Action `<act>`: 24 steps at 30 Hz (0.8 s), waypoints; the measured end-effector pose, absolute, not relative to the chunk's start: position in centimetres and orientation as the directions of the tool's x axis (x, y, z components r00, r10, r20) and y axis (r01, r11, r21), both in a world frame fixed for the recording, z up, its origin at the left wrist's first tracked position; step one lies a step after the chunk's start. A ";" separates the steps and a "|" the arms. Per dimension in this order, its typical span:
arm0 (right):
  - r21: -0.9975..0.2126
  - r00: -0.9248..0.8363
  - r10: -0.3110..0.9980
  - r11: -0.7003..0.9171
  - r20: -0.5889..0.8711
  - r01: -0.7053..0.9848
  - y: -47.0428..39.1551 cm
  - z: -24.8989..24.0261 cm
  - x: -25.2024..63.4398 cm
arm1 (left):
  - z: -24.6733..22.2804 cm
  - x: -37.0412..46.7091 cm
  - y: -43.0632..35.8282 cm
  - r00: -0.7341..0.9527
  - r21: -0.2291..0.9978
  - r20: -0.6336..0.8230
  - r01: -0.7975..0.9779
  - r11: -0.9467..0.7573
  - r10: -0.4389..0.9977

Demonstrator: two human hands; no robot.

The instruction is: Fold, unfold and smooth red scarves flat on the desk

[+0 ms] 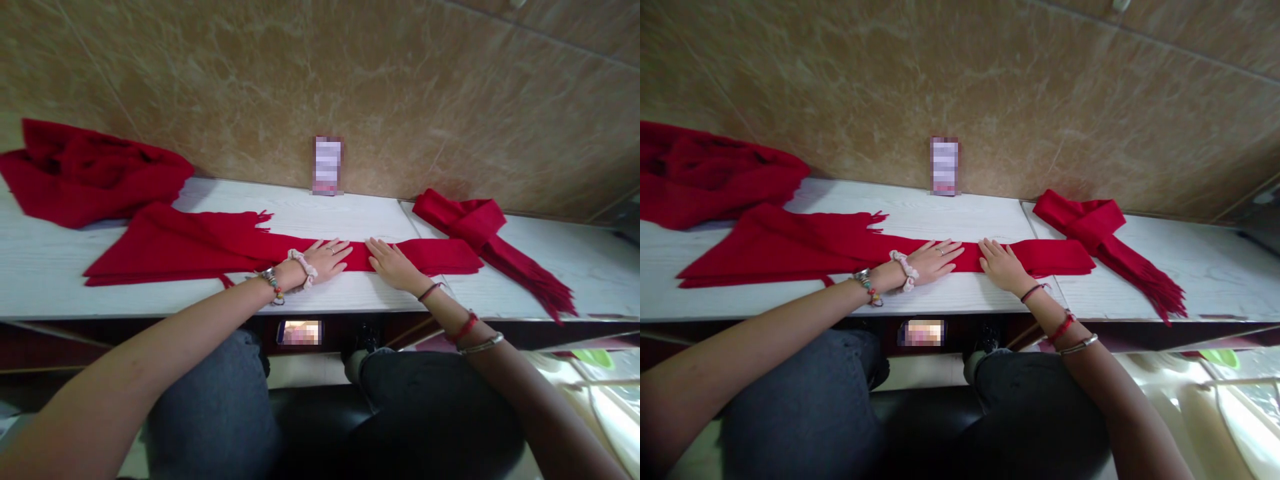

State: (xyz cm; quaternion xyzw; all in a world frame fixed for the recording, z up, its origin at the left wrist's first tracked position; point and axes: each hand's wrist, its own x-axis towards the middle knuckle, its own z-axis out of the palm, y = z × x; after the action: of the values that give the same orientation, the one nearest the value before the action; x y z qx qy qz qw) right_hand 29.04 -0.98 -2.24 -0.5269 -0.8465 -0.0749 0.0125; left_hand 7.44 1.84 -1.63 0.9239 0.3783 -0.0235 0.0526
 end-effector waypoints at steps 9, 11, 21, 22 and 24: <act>0.277 -0.310 0.945 0.271 0.106 0.922 -1.9 -0.2 33.1 | -1.3 7.7 1.8 0.688 0.081 -0.131 0.725 -0.684 0.714; 0.214 -0.321 0.936 0.288 0.143 0.934 -1.8 0.0 31.6 | -1.3 7.8 1.8 0.695 0.073 -0.111 0.719 -0.692 0.710; 0.142 -0.483 0.867 0.467 0.119 0.873 -1.4 -2.0 29.7 | -1.8 7.8 1.8 0.649 0.023 -0.014 0.761 -0.648 0.761; 0.172 -0.472 0.874 0.450 0.116 0.876 -1.5 -2.0 30.6 | -1.8 7.8 1.8 0.649 0.023 -0.014 0.761 -0.649 0.761; 0.224 -0.438 0.891 0.406 0.120 0.886 -1.6 -1.9 32.3 | -1.9 7.7 1.8 0.658 0.030 -0.012 0.753 -0.657 0.753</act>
State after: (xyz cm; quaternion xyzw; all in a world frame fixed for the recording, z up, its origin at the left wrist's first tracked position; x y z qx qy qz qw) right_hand 32.34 -1.61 -1.92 -0.5300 -0.8383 -0.1278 -0.0095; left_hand 7.72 1.76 -1.87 0.9103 0.4136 0.0009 0.0162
